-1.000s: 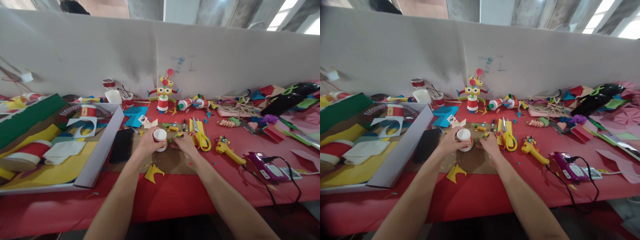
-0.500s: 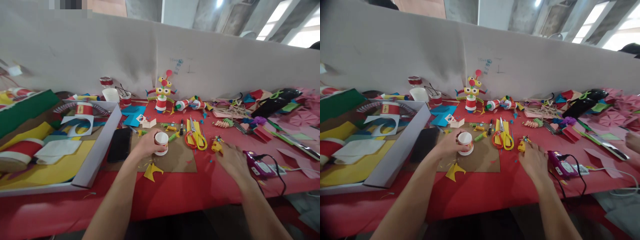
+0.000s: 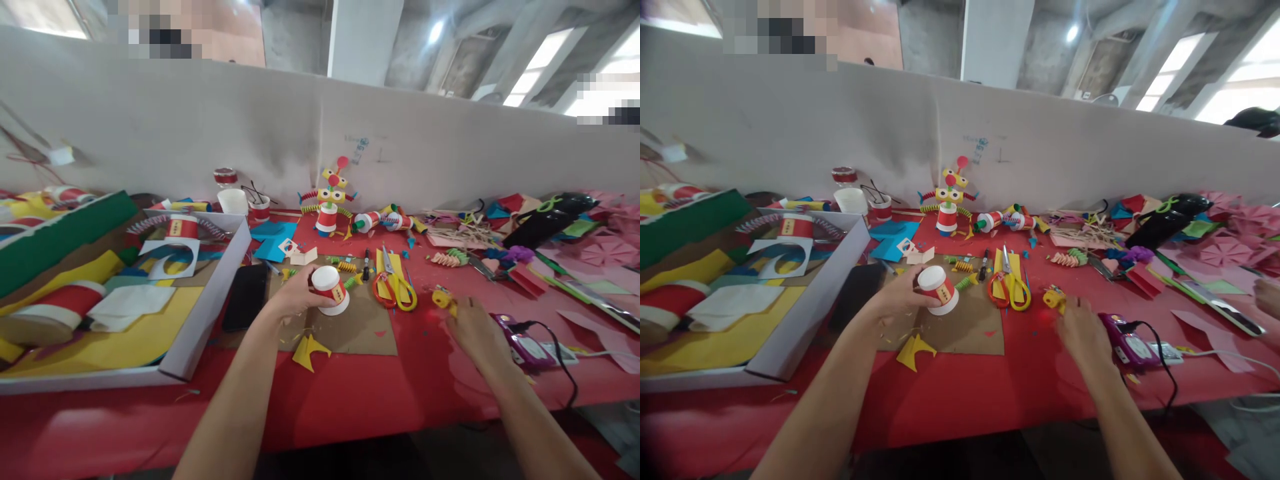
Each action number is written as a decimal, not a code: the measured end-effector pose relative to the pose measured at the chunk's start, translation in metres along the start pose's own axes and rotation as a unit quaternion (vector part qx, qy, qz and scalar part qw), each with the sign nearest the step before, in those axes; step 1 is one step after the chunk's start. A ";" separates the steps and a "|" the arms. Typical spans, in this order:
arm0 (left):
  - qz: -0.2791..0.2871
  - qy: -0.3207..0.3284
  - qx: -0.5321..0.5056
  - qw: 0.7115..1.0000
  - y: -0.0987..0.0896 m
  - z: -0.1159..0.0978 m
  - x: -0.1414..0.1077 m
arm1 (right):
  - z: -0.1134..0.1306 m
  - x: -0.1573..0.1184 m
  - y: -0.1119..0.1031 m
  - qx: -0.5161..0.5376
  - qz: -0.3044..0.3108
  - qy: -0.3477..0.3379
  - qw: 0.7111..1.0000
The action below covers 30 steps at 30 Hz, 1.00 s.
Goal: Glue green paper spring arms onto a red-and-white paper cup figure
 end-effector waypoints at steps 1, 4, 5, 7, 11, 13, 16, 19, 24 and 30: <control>0.001 -0.005 -0.020 1.000 0.001 -0.001 -0.001 | -0.003 -0.002 -0.008 0.026 -0.012 0.017 0.999; 0.008 -0.012 -0.065 0.998 0.003 -0.004 -0.005 | -0.012 -0.010 -0.031 0.170 -0.020 0.089 0.981; 0.015 -0.012 -0.081 0.997 0.004 -0.006 -0.005 | -0.008 -0.015 -0.036 0.245 -0.003 0.094 0.965; 0.035 -0.012 -0.111 0.993 0.007 -0.008 -0.006 | 0.012 -0.025 -0.042 0.406 0.058 0.053 0.911; 0.069 -0.030 -0.123 0.990 0.010 -0.007 -0.007 | 0.065 -0.055 -0.055 0.554 0.173 -0.053 0.813; 0.077 -0.036 -0.124 0.989 0.010 -0.005 -0.007 | 0.083 -0.066 -0.060 0.569 0.190 -0.082 0.796; 0.083 -0.040 -0.133 0.987 0.012 -0.004 -0.007 | 0.099 -0.078 -0.068 0.571 0.176 -0.124 0.792; 0.076 -0.043 -0.134 0.987 0.012 -0.003 -0.007 | 0.107 -0.084 -0.071 0.552 0.156 -0.153 0.805; 0.080 -0.047 -0.132 0.987 0.014 -0.002 -0.006 | 0.113 -0.091 -0.073 0.552 0.149 -0.168 0.803; 0.098 -0.041 -0.140 0.984 0.015 0.000 -0.006 | 0.119 -0.093 -0.077 0.524 0.145 -0.188 0.818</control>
Point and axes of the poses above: each hand's wrist, its own x-axis towards the middle knuckle, its own y-axis out of the palm, z = x × y, the point moved 9 cm from there along x, towards the middle knuckle, and after that the axes turned 12 degrees about y, right-handed, at the moved point
